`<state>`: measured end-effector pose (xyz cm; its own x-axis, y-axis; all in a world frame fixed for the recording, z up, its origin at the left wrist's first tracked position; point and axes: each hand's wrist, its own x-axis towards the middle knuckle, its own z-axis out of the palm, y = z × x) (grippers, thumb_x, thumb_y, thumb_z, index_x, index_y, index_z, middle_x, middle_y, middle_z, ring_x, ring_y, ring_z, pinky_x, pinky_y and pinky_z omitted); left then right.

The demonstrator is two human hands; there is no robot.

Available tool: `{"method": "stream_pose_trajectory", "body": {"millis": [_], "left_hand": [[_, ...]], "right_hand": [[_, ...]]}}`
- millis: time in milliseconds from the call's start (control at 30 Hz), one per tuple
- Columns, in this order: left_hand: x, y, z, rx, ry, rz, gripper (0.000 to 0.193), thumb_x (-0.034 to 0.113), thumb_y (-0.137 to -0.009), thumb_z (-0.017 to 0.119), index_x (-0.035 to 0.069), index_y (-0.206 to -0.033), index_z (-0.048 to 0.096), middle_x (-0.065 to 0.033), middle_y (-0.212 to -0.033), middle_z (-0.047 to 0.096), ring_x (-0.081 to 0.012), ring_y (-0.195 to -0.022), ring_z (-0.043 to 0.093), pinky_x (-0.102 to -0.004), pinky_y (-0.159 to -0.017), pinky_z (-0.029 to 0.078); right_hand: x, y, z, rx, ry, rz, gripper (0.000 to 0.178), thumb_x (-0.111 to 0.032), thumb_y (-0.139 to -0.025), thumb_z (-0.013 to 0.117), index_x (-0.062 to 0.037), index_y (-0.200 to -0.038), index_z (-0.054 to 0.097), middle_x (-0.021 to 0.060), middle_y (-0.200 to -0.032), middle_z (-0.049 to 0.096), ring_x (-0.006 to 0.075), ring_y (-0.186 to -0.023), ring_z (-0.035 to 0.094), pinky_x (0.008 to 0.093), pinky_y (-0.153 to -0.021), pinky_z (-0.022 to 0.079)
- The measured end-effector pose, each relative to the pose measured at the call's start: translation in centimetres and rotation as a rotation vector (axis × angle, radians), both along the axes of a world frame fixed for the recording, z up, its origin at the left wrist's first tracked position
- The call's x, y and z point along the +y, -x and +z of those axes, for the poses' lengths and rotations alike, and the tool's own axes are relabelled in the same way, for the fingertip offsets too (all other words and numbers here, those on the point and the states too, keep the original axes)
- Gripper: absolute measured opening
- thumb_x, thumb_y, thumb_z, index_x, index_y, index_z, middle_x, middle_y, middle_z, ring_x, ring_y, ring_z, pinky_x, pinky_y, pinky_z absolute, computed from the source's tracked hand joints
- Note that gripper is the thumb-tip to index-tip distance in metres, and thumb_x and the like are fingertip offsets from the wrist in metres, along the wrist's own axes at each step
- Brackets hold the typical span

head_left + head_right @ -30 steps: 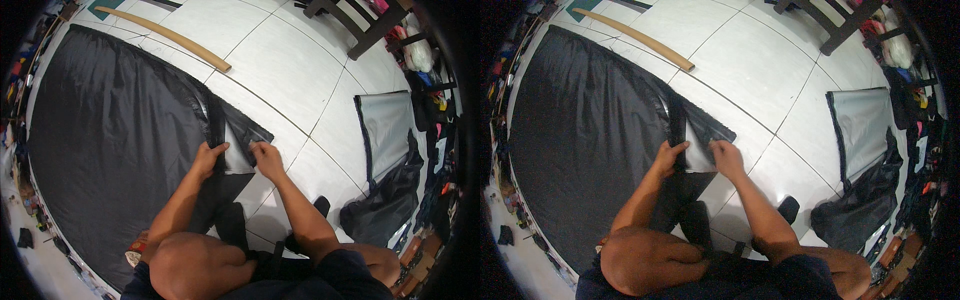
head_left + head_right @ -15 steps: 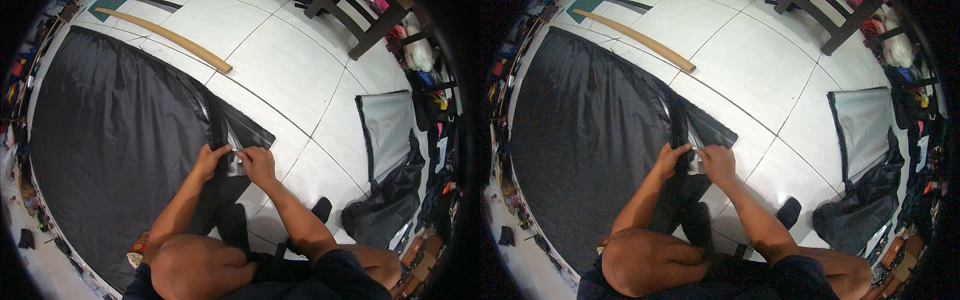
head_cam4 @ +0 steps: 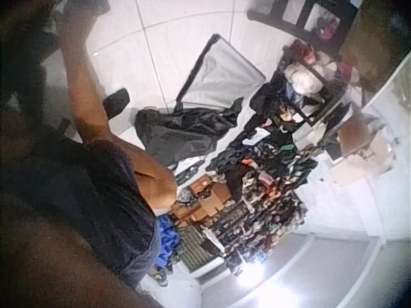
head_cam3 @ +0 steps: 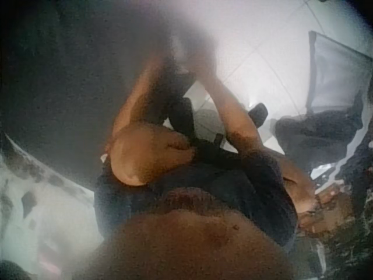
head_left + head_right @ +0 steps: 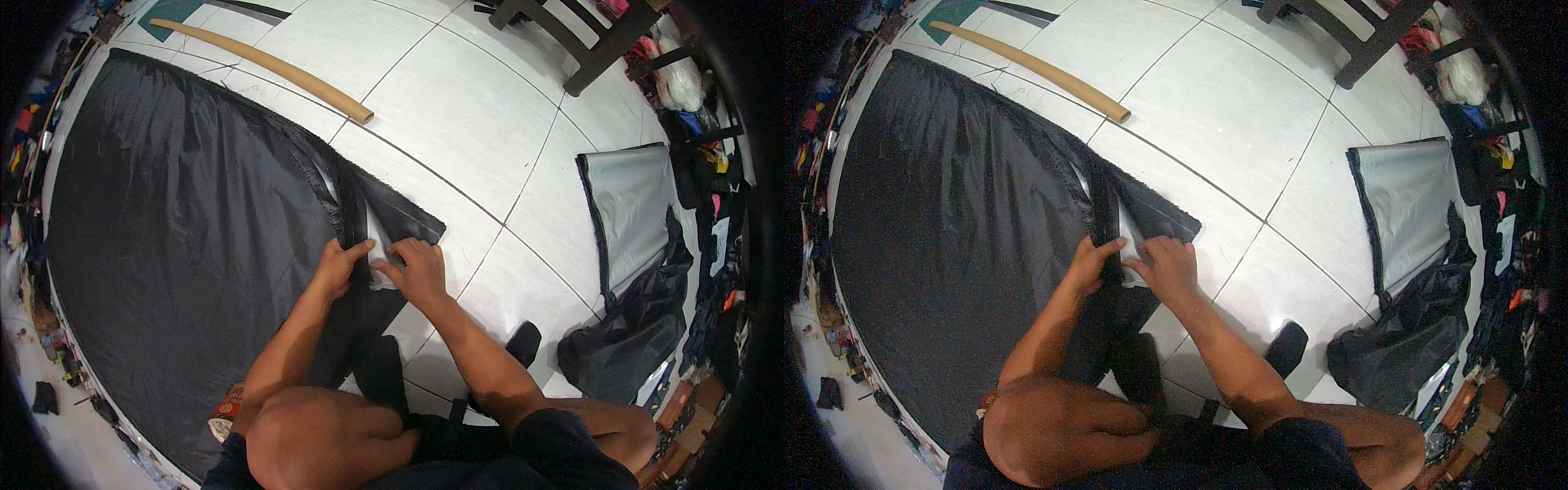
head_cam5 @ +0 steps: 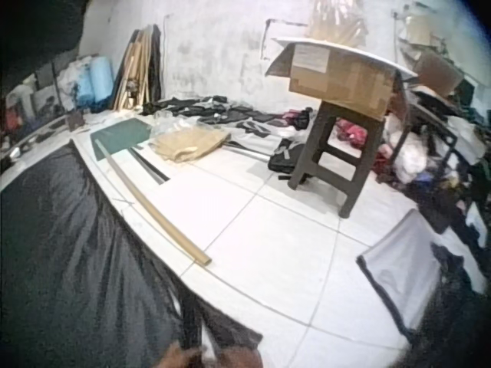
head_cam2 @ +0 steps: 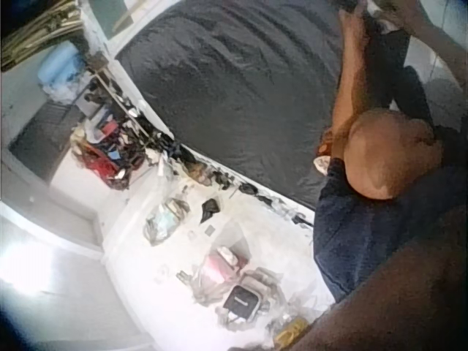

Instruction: The person measures a large black fabric sheet on the floor using a wooden stick, then cuts the fabric with shears. After cutting, the person folds the fabric and applies tape to the edge.

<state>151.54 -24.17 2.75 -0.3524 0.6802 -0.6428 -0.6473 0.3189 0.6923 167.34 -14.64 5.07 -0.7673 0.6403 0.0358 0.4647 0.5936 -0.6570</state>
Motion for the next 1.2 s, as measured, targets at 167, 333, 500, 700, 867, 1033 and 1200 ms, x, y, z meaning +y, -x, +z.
{"method": "stream_pose_trajectory", "body": {"millis": [167, 333, 500, 700, 867, 1033, 1200], "left_hand": [[0.2, -0.3, 0.0, -0.002, 0.055, 0.008, 0.031, 0.012, -0.085, 0.075, -0.002, -0.109, 0.061, -0.0116, -0.098, 0.068, -0.0209, -0.082, 0.067, -0.0366, -0.073, 0.056], [0.5, -0.5, 1.1, -0.015, 0.029, 0.038, 0.031, 0.012, -0.086, 0.075, -0.001, -0.110, 0.061, -0.0104, -0.099, 0.068, -0.0211, -0.083, 0.066, -0.0363, -0.073, 0.055], [0.8, -0.4, 2.7, 0.022, 0.140, 0.011, 0.028, 0.011, -0.086, 0.074, 0.001, -0.109, 0.062, -0.0095, -0.098, 0.068, -0.0211, -0.084, 0.066, -0.0364, -0.073, 0.055], [0.3, -0.1, 0.6, -0.035, 0.070, 0.022, 0.023, 0.010, -0.086, 0.074, -0.001, -0.104, 0.064, -0.0096, -0.097, 0.069, -0.0202, -0.081, 0.066, -0.0346, -0.072, 0.054], [0.1, -0.2, -0.4, -0.009, 0.065, -0.019, 0.029, 0.010, -0.086, 0.075, -0.001, -0.109, 0.061, -0.0110, -0.100, 0.069, -0.0207, -0.083, 0.067, -0.0346, -0.074, 0.055], [0.3, -0.5, 0.1, -0.015, 0.046, 0.072, 0.030, 0.010, -0.086, 0.075, -0.001, -0.110, 0.060, -0.0110, -0.100, 0.068, -0.0210, -0.084, 0.066, -0.0359, -0.073, 0.055], [0.3, -0.4, 0.6, 0.015, 0.087, 0.046, 0.029, 0.010, -0.086, 0.074, -0.001, -0.109, 0.060, -0.0103, -0.098, 0.068, -0.0217, -0.084, 0.066, -0.0369, -0.073, 0.055]], "right_hand": [[0.4, -0.1, -0.8, 0.029, 0.039, -0.067, 0.022, -0.028, -0.090, 0.068, -0.0081, -0.082, 0.073, 0.0082, -0.082, 0.070, 0.0272, -0.083, 0.063, 0.0400, -0.076, 0.042], [2.1, -1.3, -1.3, 0.020, 0.365, -0.345, 0.025, -0.026, -0.098, 0.060, -0.0048, -0.093, 0.072, 0.0137, -0.087, 0.068, 0.0269, -0.080, 0.061, 0.0374, -0.080, 0.046], [2.7, -1.4, 0.3, 0.323, -0.007, -0.647, 0.026, -0.027, -0.096, 0.063, -0.0039, -0.107, 0.066, 0.0141, -0.093, 0.064, 0.0246, -0.084, 0.061, 0.0385, -0.077, 0.046], [-0.2, -0.1, -0.4, 0.006, -0.004, -0.042, 0.028, -0.034, -0.083, 0.075, -0.0090, -0.093, 0.070, 0.0080, -0.091, 0.068, 0.0286, -0.087, 0.063, 0.0418, -0.075, 0.043], [0.8, -0.5, -1.9, 0.055, 0.118, -0.112, 0.025, -0.030, -0.091, 0.068, -0.0071, -0.082, 0.072, 0.0082, -0.081, 0.068, 0.0264, -0.079, 0.063, 0.0392, -0.075, 0.044], [2.5, -1.1, -1.0, -0.072, 0.525, -0.357, 0.034, -0.033, -0.100, 0.058, -0.0031, -0.091, 0.071, 0.0101, -0.079, 0.067, 0.0232, -0.076, 0.063, 0.0355, -0.075, 0.046], [2.7, -1.5, -1.1, 0.281, 0.014, -0.509, 0.031, -0.031, -0.095, 0.065, -0.0020, -0.104, 0.065, 0.0157, -0.099, 0.062, 0.0262, -0.089, 0.060, 0.0382, -0.081, 0.047]]}}
